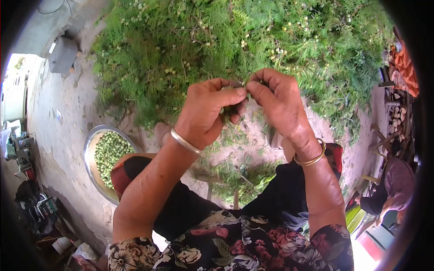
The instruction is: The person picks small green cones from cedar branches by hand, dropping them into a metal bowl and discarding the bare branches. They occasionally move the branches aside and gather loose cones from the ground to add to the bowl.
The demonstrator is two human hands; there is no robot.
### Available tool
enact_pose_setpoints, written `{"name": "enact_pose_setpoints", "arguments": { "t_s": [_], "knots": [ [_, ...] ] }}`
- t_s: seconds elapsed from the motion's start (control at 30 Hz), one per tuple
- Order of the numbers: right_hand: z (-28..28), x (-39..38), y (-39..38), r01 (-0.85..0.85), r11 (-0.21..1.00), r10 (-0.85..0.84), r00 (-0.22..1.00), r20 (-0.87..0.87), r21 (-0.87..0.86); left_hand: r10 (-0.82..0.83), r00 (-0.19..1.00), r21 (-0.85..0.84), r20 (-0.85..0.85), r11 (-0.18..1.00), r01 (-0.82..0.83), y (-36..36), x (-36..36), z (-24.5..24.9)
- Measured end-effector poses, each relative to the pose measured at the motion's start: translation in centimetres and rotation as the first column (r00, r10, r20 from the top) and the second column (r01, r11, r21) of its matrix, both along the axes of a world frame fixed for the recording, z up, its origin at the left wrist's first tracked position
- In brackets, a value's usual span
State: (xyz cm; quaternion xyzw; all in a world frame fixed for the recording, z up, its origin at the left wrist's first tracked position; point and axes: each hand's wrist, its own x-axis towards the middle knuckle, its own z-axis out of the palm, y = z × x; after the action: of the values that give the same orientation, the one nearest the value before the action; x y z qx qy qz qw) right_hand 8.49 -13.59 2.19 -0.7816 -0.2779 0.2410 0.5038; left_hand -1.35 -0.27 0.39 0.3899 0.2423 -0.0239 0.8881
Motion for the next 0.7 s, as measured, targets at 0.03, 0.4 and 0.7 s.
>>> {"name": "enact_pose_setpoints", "arguments": {
  "t_s": [0.03,0.4,0.7],
  "knots": [
    [0.1,0.0,0.0,0.004,1.0,-0.005,1.0,-0.026,-0.017,-0.018,1.0,0.05,0.025,0.999,0.017,0.1,0.0,0.0],
    [-2.2,-0.8,-3.8,-0.852,0.462,0.867,0.492,-0.075,-0.246,0.206,0.95,-0.07,0.237,0.978,-0.195,12.0,-5.6,2.5],
    [-2.4,-0.2,-3.9,-0.557,0.712,0.641,0.764,0.071,-0.428,0.774,0.628,0.726,-0.081,0.478,-0.495,24.6,-32.8,-4.1]
  ]
}}
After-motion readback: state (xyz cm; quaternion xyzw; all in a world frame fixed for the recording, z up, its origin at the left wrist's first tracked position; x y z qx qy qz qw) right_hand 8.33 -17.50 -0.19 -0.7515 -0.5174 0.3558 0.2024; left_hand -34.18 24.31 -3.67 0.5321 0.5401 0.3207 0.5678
